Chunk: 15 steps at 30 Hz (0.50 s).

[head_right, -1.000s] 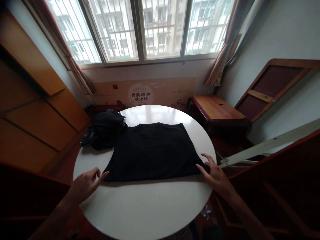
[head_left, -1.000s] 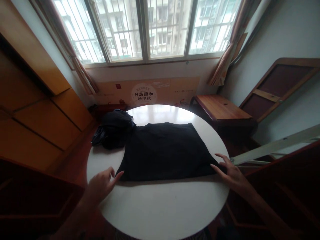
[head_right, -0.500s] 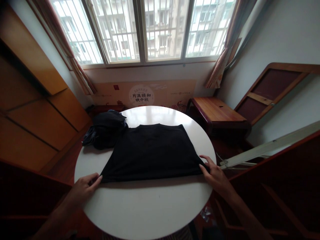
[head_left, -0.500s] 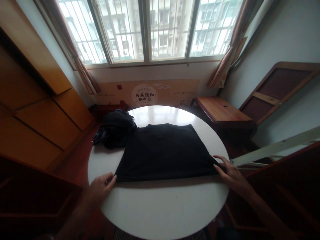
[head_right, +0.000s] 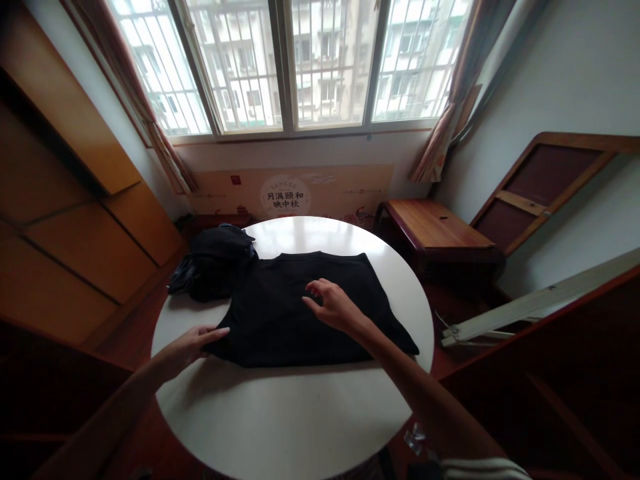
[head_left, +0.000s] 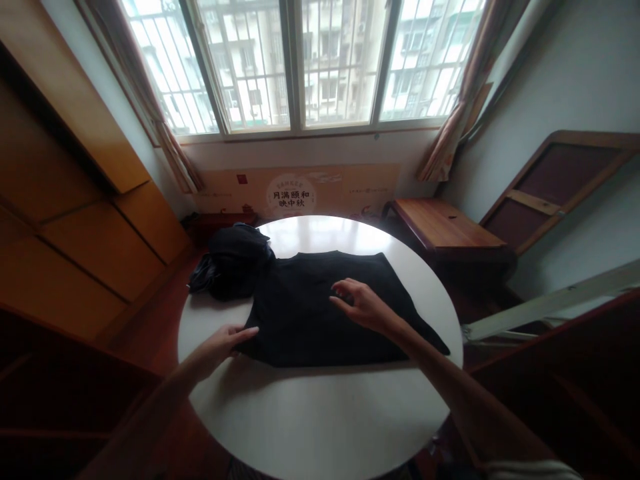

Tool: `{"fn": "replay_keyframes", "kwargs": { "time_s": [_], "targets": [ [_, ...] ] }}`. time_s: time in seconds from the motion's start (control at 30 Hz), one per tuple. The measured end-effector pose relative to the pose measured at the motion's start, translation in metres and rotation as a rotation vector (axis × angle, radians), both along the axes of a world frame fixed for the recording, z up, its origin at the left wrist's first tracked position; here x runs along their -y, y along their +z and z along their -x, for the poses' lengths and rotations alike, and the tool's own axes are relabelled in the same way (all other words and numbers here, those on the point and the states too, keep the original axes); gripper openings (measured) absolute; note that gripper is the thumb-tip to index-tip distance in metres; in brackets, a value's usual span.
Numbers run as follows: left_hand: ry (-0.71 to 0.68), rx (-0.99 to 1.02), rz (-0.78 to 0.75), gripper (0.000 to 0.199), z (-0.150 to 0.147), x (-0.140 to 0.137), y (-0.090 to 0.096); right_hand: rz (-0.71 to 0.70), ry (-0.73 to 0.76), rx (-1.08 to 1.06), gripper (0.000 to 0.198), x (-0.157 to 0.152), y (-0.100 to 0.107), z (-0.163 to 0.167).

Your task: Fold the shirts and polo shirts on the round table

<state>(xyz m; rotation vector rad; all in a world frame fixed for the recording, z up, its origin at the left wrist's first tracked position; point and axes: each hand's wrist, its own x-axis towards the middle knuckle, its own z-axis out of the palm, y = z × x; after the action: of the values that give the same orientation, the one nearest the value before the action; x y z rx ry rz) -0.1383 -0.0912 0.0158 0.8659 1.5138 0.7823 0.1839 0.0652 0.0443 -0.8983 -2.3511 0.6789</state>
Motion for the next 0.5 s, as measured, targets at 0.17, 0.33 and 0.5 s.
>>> {"fn": "replay_keyframes", "kwargs": {
  "time_s": [0.17,0.33,0.5],
  "targets": [
    [0.142,0.047,-0.166,0.073,-0.032,-0.003,0.004,0.179,0.077,0.162,0.037,-0.020,0.013,0.100],
    [0.137,-0.438,-0.569,0.053,-0.082,-0.004,-0.001,0.304,0.043,0.397,0.046,-0.025,0.018,0.172],
    [-0.102,-0.743,-0.977,0.033,-0.128,-0.013,-0.020,0.301,0.132,0.338,0.057,-0.028,0.009,0.195]
  ]
}}
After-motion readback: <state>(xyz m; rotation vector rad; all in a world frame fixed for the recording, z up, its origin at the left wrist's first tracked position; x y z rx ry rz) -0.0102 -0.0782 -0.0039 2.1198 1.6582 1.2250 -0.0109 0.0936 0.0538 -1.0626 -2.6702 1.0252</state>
